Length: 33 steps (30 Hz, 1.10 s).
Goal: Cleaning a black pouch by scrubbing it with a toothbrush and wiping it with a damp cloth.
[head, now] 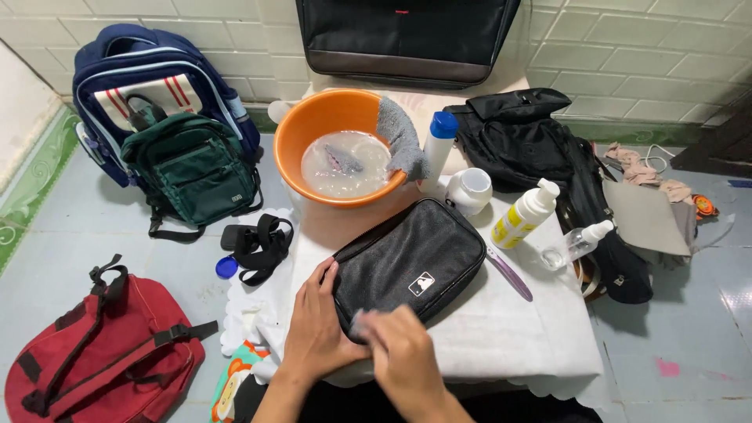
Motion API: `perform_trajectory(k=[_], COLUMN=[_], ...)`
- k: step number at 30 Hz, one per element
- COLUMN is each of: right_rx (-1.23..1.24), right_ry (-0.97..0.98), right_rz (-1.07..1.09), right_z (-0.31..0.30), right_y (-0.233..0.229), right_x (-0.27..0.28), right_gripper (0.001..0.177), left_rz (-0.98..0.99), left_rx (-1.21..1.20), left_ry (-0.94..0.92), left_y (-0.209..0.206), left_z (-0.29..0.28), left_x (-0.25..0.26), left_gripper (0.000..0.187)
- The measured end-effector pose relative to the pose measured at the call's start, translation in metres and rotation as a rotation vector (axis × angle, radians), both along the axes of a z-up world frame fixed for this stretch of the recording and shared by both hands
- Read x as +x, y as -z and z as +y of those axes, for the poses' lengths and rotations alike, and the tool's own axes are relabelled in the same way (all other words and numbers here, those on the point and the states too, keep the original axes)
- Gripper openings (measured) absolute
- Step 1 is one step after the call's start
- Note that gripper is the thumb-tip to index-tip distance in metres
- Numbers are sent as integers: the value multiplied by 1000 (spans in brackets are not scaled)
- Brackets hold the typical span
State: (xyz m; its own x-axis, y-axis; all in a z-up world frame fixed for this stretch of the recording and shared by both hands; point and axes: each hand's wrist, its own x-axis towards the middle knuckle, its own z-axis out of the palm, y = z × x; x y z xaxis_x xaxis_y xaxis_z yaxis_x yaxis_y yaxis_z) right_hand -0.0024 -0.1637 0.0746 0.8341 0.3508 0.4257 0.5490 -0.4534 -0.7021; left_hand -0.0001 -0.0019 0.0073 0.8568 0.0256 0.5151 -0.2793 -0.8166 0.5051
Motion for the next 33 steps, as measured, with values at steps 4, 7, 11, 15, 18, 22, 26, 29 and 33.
perform_trajectory(k=[4,7,11,15,18,22,26,29,33], right_rx=[46,151,-130,-295,-396,-224,-113,-33,-195], right_ry=[-128,107,473,472,412,127,-125,129,504], right_rz=[140,113,-169,-204,-177,32,264,178,-282], right_z=[-21,-49,-99,-93,-67,-36,-35,-52,-83], right_y=[-6,-22,-13,28,57,22,-14,-40,-4], right_x=[7,43,98,108,88,43,36,69,123], right_gripper=[20,19,23,20,16,24,11,14,17], left_rz=[-25,13,41,84,27,4,-4,34,53], left_rx=[86,38,10,5,25,39,27,8,-6], left_ry=[33,-13,-10,-16,-11,-11,6,-7,-19], left_y=[-6,-4,-9,-10,-6,-4,-1,-7,-8], left_z=[1,1,-1,0,-1,0,0,0,-1], left_x=[-1,0,-2,-1,0,1,-1,-1,-1], left_gripper=[114,148,147,148,147,149,139,147,148])
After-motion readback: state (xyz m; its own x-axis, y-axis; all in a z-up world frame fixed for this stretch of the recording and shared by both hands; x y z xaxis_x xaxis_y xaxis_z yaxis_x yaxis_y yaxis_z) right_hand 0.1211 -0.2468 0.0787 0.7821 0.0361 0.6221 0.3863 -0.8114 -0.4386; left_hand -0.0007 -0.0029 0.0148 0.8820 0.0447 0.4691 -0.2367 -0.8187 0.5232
